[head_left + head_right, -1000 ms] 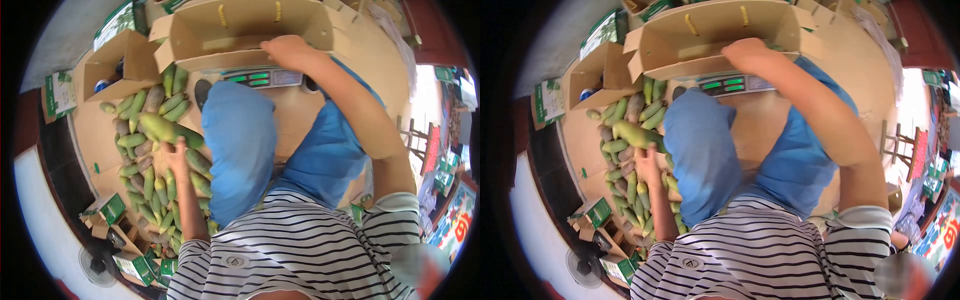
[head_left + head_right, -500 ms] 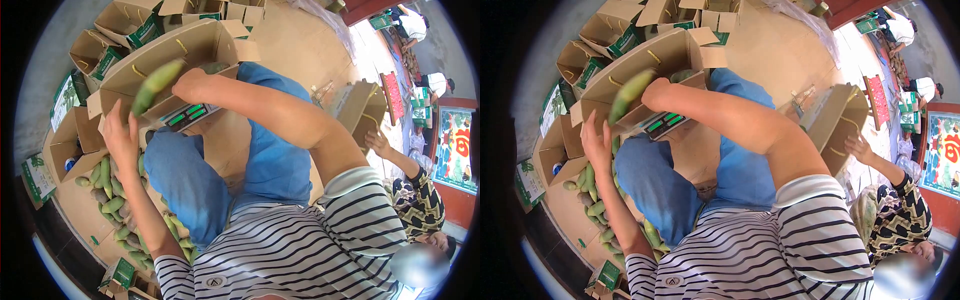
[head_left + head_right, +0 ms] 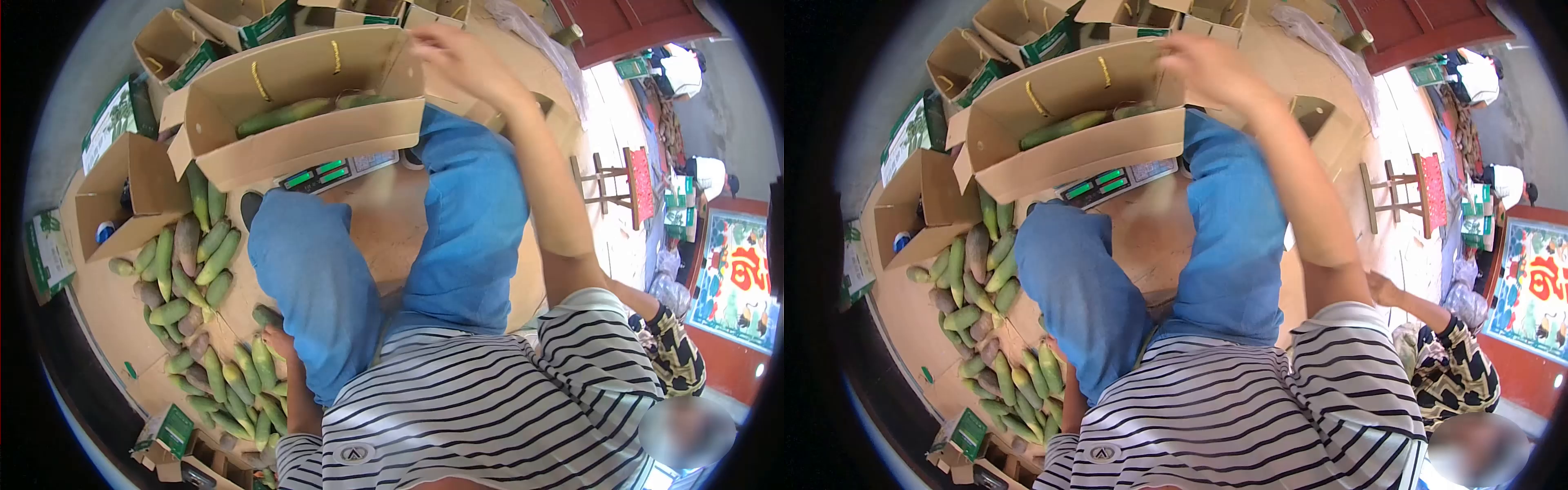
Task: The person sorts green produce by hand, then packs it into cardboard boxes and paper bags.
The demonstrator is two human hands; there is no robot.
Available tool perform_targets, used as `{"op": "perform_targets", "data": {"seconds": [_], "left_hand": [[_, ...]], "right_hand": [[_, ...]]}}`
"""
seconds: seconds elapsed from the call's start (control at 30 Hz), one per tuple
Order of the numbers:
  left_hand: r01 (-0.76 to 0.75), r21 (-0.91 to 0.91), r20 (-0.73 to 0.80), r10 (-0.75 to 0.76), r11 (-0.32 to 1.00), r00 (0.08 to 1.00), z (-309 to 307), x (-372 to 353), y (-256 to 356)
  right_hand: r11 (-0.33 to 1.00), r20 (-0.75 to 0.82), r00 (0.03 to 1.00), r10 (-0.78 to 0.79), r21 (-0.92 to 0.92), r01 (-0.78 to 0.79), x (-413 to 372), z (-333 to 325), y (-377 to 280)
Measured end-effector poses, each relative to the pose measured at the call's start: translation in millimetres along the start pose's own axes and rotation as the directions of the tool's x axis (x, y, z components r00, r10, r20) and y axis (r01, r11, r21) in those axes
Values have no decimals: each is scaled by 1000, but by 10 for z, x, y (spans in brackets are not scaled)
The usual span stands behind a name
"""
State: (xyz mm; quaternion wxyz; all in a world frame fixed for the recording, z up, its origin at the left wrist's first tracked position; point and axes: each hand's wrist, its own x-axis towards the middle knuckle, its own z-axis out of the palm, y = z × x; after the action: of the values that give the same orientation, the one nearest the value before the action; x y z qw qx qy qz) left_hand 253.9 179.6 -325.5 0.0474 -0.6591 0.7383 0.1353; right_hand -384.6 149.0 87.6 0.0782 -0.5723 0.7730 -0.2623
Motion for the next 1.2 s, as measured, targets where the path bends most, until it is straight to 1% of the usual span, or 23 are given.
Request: {"op": "perform_targets", "data": {"seconds": [0.03, 0.1, 0.13, 0.2, 0.23, 0.27, 0.33, 0.4, 0.5, 0.53, 0.6, 0.67, 0.73, 0.8, 0.87, 0.9, 0.93, 0.97, 1.0, 1.03, 1.07, 1.17, 1.2], "left_hand": [[139, -94, 4, -139, 986, 990, -83, -1, 21], [396, -277, 57, -396, 876, 916, -298, 40, 154], [414, -252, 64, -412, 875, 909, -194, 55, 39], [399, -162, 194, -368, 902, 909, -178, 115, -39], [390, -117, 219, -359, 913, 907, -176, 136, -47], [377, -72, 244, -350, 923, 904, -177, 159, -51], [369, -32, 328, -339, 929, 882, -190, 227, -28], [373, -10, 422, -334, 928, 843, -201, 296, 8], [400, -18, 449, -350, 916, 822, -225, 293, 70], [411, -34, 448, -354, 911, 821, -248, 286, 90], [434, -95, 433, -356, 896, 828, -271, 257, 87], [462, -219, 401, -352, 859, 846, -316, 223, 107], [466, -419, 342, -339, 779, 876, -380, 206, 132], [352, -690, 188, -313, 633, 931, -515, 271, 191], [108, -823, -31, -234, 557, 972, -876, 433, 306], [-44, -851, -105, -88, 523, 991, -1728, 377, 1065], [-187, -718, -287, -40, 670, 957, -1902, 539, 1073], [-329, -644, -431, 28, 691, 902, -2326, 579, 1434], [-323, -670, -437, -3, 668, 899, -2770, 558, 1863], [-478, -604, -560, 87, 638, 824, -3087, 620, 2209], [-499, -408, -644, 147, 764, 750, -3330, 718, 2445], [-736, -279, -742, 347, 617, 573, -3703, 1083, 3243], [-769, -261, -714, 420, 584, 561, -3759, 1189, 3485]], "right_hand": [[989, 1, 990, 142, -50, -142, -159, -120, 209], [927, -120, 967, 224, -279, -250, -648, -71, 900], [876, -32, 932, 361, -331, -351, -942, 21, 1294], [746, 193, 818, 542, -557, -364, -1613, 297, 1696], [783, 256, 758, 600, -383, -490, -2009, 469, 1981], [714, 249, 672, 697, -326, -619, -2345, 674, 2163], [642, 155, 626, 764, -277, -715, -2663, 923, 2251], [667, -28, 708, 706, -311, -677, -2891, 1093, 2321], [827, -186, 874, 448, -285, -485, -2188, 727, 1226], [805, -68, 823, 564, -178, -566, -1832, 557, 796], [825, -29, 831, 555, -102, -555, -1660, 512, 643], [919, -208, 926, 315, -177, -352, -1707, 840, 1070], [886, -136, 922, 364, -253, -387, -1817, 1128, 1594], [756, 39, 807, 590, -379, -534, -1898, 1430, 2159], [580, 131, 594, 794, -458, -674, -1928, 1388, 2252], [482, 149, 475, 867, -490, -726, -1888, 1261, 2128], [425, 159, 405, 901, -521, -740, -1874, 1152, 2035], [367, 166, 333, 928, -553, -748, -1863, 1053, 1946], [347, 164, 308, 937, -532, -772, -1849, 962, 1837], [325, 161, 282, 946, -509, -797, -1831, 889, 1727], [301, 161, 255, 953, -483, -822, -1801, 866, 1679], [341, -169, 468, 867, -484, -806, -1822, 990, 1707], [429, -261, 659, 705, -584, -690, -1814, 1010, 1720]]}}
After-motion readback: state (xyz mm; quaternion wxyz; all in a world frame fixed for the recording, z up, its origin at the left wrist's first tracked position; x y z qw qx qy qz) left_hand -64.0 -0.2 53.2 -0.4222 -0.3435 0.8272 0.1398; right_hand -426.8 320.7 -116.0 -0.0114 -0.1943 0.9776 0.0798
